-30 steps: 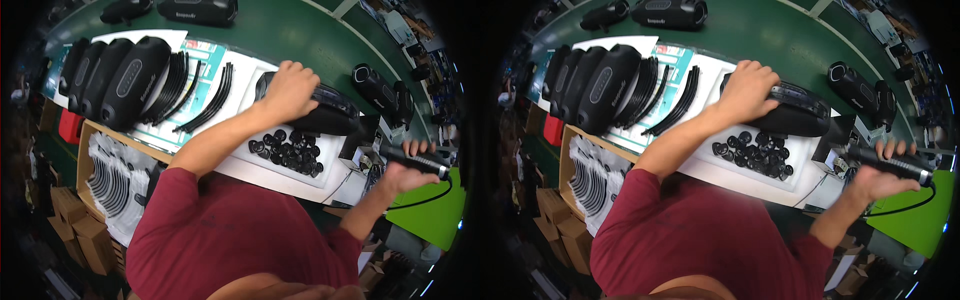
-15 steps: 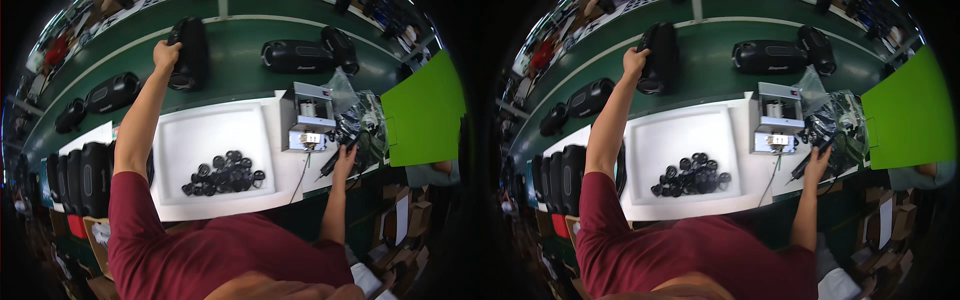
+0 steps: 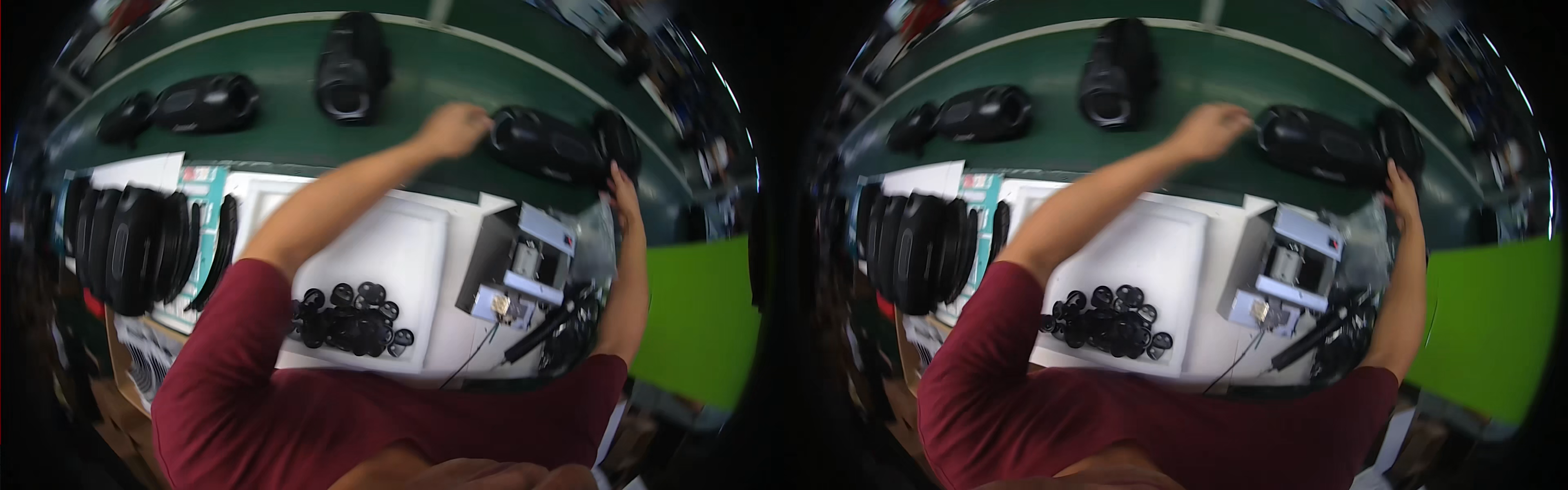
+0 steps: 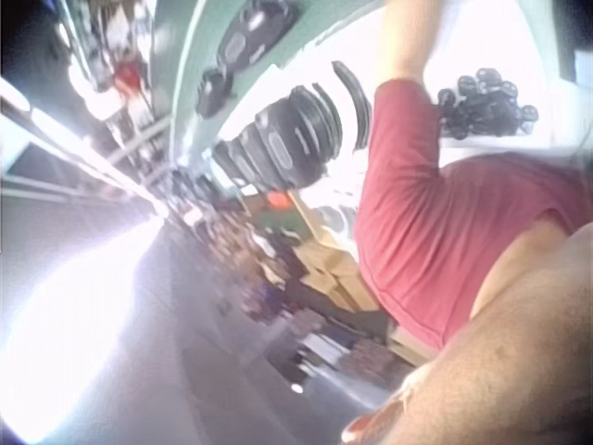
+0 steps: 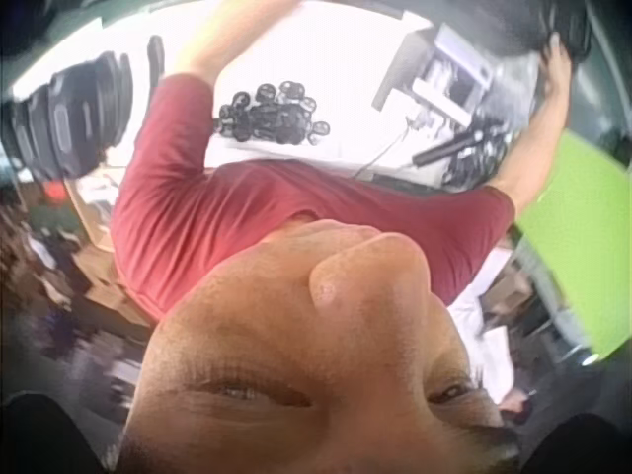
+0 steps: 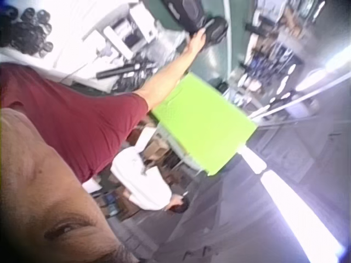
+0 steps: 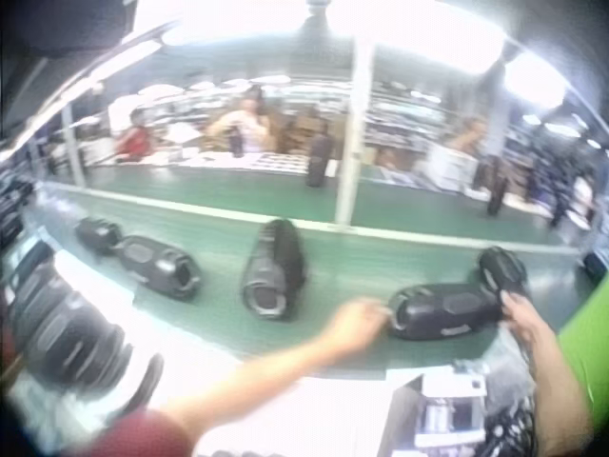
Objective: The person assembles electronic speakers by attaching internal components to the speaker housing with screws. An electric screwdriver is used to secure the screws.
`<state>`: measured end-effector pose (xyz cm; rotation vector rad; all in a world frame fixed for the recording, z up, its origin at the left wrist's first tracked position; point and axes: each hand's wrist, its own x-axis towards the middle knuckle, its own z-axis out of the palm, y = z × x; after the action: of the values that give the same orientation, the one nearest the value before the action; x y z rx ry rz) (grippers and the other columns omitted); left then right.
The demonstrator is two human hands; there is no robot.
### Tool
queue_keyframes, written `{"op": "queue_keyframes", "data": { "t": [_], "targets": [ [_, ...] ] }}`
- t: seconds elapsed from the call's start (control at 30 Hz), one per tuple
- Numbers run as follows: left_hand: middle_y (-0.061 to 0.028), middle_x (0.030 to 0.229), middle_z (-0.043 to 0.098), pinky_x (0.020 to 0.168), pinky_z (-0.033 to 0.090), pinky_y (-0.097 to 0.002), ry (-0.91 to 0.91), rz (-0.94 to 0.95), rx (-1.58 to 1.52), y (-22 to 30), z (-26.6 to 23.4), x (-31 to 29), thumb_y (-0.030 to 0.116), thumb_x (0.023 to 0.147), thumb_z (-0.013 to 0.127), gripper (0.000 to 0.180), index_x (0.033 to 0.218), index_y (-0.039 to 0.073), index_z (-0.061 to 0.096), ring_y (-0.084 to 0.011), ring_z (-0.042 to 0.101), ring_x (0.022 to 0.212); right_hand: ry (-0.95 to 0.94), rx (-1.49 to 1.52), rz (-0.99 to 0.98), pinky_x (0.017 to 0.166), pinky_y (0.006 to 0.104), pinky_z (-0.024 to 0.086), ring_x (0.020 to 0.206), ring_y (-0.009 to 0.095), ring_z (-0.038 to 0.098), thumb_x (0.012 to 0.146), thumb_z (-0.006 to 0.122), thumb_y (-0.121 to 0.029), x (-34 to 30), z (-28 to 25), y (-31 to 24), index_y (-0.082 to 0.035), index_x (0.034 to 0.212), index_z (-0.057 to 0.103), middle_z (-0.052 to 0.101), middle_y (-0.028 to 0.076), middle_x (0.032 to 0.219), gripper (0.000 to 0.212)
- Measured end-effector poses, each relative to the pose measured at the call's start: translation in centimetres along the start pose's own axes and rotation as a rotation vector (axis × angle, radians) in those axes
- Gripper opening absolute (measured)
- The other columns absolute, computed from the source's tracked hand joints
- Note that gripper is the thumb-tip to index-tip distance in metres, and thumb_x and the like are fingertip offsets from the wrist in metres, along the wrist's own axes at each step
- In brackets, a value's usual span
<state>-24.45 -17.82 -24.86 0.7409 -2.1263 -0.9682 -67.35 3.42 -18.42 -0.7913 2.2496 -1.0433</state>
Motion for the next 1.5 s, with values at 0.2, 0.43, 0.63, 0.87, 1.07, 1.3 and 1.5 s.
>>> {"op": "queue_keyframes", "data": {
  "t": [0.2,0.43,0.63,0.87,1.07,1.3,1.5],
  "targets": [
    [-0.0247,0.139,0.066,0.11,0.045,-0.0412,0.046,-0.493,-0.699,4.9,4.7,0.9,0.045,0.104,0.065,0.064,0.139,-0.008,0.063,-0.0323,0.061,0.131,-0.091,0.18,0.05,0.093,0.0535,0.062,0.133,0.033,0.054,0.093,0.078,-0.056,1.3,4.6,-6.3,-0.008,0.146,0.058,0.05,0.017,0.151,0.074],
    [-0.0113,0.114,0.07,0.097,0.052,-0.0351,0.647,-0.019,-0.337,7.3,-8.1,-9.5,0.029,0.102,0.073,0.044,0.132,0.0,0.059,-0.0199,0.066,0.105,-0.247,0.281,-0.287,0.096,0.0412,0.062,0.117,0.018,0.065,0.104,0.072,-0.033,-15.7,9.1,-16.5,0.005,0.146,0.053,0.067,0.01,0.127,0.06],
    [-0.0097,0.122,0.067,0.104,0.048,-0.033,0.628,0.034,-0.32,9.8,-19.4,-27.1,0.012,0.107,0.066,0.035,0.136,-0.002,0.054,-0.016,0.063,0.114,-0.304,0.402,-0.304,0.108,0.0466,0.054,0.134,0.023,0.061,0.107,0.066,-0.025,-31.6,18.5,-14.3,0.008,0.152,0.046,0.061,0.014,0.144,0.059],
    [-0.0197,0.137,0.06,0.114,0.045,-0.0362,0.596,-0.226,-0.551,4.3,-18.3,-38.3,0.008,0.107,0.063,0.041,0.141,-0.009,0.047,-0.022,0.059,0.13,-0.418,0.235,-0.24,0.097,0.0354,0.057,0.121,0.019,0.065,0.101,0.076,-0.029,-36.7,26.8,-8.3,0.005,0.152,0.051,0.064,0.015,0.138,0.066],
    [-0.0161,0.131,0.065,0.107,0.047,-0.0409,0.578,-0.224,-0.12,4.7,-20.4,-43.2,0.012,0.098,0.074,0.041,0.134,-0.001,0.06,-0.0284,0.061,0.123,0.078,-0.155,-0.82,0.104,0.039,0.05,0.118,0.029,0.066,0.095,0.08,-0.017,-40.9,28.7,-3.7,-0.001,0.14,0.063,0.066,0.017,0.133,0.051],
    [-0.004,0.115,0.07,0.097,0.041,-0.0417,0.163,-0.199,0.451,7.9,-19.6,-45.9,0.023,0.083,0.086,0.03,0.109,0.011,0.08,-0.0273,0.059,0.116,-0.111,-0.621,-0.832,0.089,0.0427,0.05,0.104,0.033,0.069,0.09,0.084,-0.026,-42.9,32.8,-4.6,-0.006,0.114,0.078,0.076,0.011,0.11,0.032],
    [-0.006,0.112,0.07,0.096,0.043,-0.0429,-0.012,-0.318,0.465,8.4,-19.3,-45.0,0.018,0.086,0.084,0.025,0.109,0.008,0.076,-0.0282,0.061,0.111,-0.04,-0.46,-0.937,0.084,0.0433,0.052,0.095,0.034,0.073,0.094,0.078,-0.02,-42.4,32.6,-3.7,-0.005,0.109,0.079,0.079,0.014,0.108,0.022]
  ]
}}
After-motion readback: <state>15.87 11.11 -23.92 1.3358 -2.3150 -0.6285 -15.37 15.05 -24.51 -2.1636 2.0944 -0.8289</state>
